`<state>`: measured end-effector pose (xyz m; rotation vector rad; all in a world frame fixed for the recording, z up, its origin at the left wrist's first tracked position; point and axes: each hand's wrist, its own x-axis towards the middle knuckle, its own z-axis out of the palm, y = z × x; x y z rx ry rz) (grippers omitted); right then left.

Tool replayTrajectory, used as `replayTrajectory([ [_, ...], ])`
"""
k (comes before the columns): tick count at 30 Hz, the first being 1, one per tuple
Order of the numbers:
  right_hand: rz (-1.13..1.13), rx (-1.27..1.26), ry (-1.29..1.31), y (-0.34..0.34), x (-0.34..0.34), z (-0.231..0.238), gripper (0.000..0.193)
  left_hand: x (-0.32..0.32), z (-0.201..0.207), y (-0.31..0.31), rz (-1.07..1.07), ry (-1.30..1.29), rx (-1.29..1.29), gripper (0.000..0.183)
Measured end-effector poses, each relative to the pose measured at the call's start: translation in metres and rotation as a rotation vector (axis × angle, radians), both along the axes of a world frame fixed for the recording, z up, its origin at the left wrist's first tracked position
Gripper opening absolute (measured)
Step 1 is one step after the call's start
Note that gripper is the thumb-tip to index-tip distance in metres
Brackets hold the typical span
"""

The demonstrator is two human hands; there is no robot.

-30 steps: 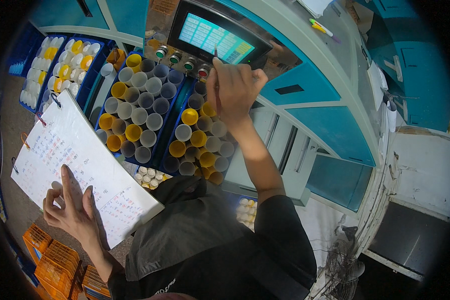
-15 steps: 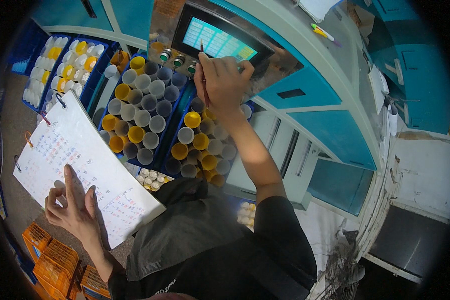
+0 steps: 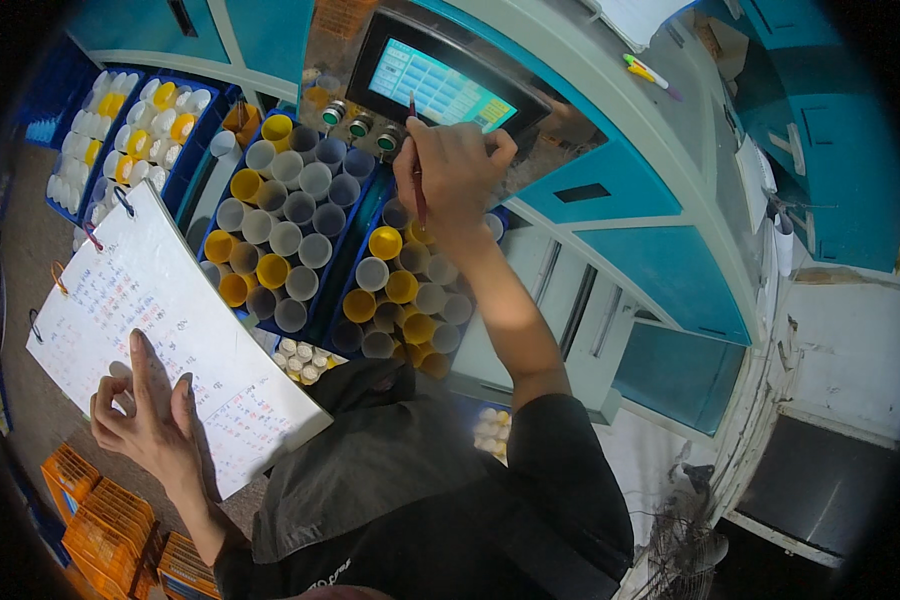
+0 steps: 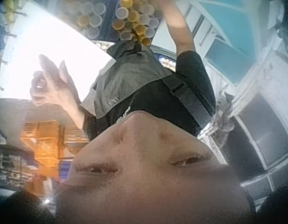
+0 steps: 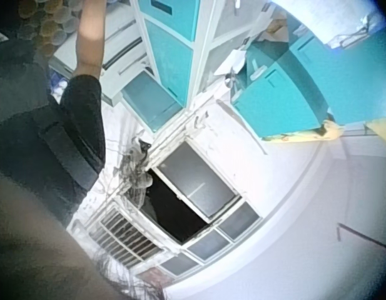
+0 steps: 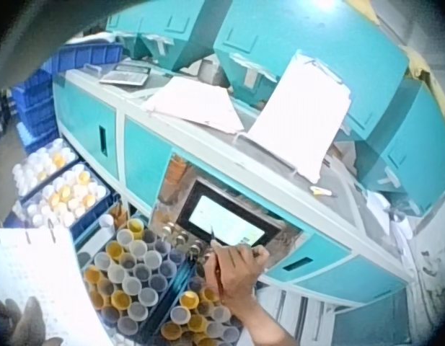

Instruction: The person operates a touchscreen control panel on a machine, using a pen to select options. They then retrieve a clipboard, flip through pages, and continue interacting with the touchscreen while referencing the clipboard.

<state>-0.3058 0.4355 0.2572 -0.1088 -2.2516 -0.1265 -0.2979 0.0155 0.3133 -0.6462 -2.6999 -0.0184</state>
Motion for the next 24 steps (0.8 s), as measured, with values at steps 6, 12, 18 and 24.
replayTrajectory([
  [6, 0.018, 0.046, 0.010, 0.003, -0.002, -0.001, 0.021, 0.000, 0.001, -0.001, -0.003, -0.012, 0.000, 0.074],
  [12, -0.010, 0.061, -0.021, 0.007, -0.002, -0.007, 0.020, -0.001, 0.000, -0.001, -0.003, -0.006, -0.003, 0.073],
  [18, -0.026, 0.001, -0.039, 0.008, 0.009, -0.002, 0.017, 0.000, 0.001, -0.001, 0.007, -0.022, -0.003, 0.072],
  [24, -0.060, 0.087, 0.066, 0.012, 0.007, 0.009, 0.027, -0.001, 0.003, 0.001, 0.002, -0.015, -0.015, 0.072],
])
